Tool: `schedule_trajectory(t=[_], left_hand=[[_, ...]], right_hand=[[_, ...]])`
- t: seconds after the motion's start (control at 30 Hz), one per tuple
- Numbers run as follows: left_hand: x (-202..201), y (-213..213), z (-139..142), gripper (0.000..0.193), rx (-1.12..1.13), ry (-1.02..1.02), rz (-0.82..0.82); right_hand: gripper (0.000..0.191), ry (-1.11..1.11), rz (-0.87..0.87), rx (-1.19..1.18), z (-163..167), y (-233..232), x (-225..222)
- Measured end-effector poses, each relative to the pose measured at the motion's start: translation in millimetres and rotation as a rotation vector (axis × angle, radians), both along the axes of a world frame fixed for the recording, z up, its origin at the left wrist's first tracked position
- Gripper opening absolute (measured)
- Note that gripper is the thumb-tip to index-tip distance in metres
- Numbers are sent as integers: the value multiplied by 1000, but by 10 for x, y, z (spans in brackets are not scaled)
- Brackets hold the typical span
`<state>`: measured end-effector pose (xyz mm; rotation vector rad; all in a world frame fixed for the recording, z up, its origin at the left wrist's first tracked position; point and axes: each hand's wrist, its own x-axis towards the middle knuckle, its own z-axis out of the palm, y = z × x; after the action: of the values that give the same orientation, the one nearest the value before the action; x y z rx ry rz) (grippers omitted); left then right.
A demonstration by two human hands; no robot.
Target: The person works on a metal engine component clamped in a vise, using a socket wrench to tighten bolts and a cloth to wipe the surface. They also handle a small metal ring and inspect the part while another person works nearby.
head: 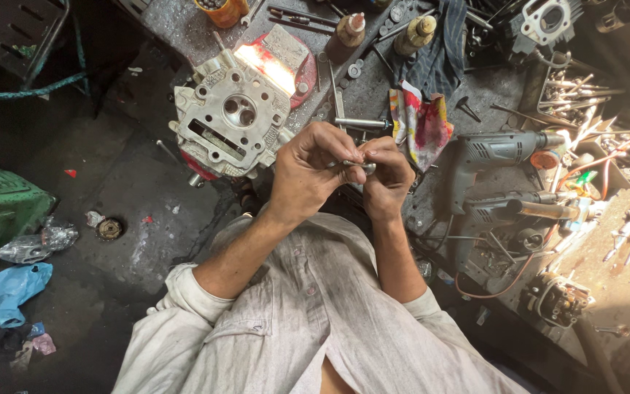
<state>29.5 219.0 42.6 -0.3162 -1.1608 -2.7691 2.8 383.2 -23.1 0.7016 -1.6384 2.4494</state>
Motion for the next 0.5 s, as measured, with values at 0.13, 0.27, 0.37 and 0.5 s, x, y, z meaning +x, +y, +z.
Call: schedule_trajectory(t=[0.13, 0.27, 0.37, 0.5], left_hand=[[2, 8, -10, 25, -47, -1, 7], [10, 2, -16, 24, -96, 10, 11], [16, 1, -20, 26, -107, -31, -4], [22, 15, -40, 27, -120, -15, 5]], right_hand=[[38, -10, -4, 7, -59, 19, 16], [23, -86, 66, -73, -103, 46, 35], [21, -131, 103, -89, -109, 61, 33], [24, -142, 149, -131, -99, 45, 34]])
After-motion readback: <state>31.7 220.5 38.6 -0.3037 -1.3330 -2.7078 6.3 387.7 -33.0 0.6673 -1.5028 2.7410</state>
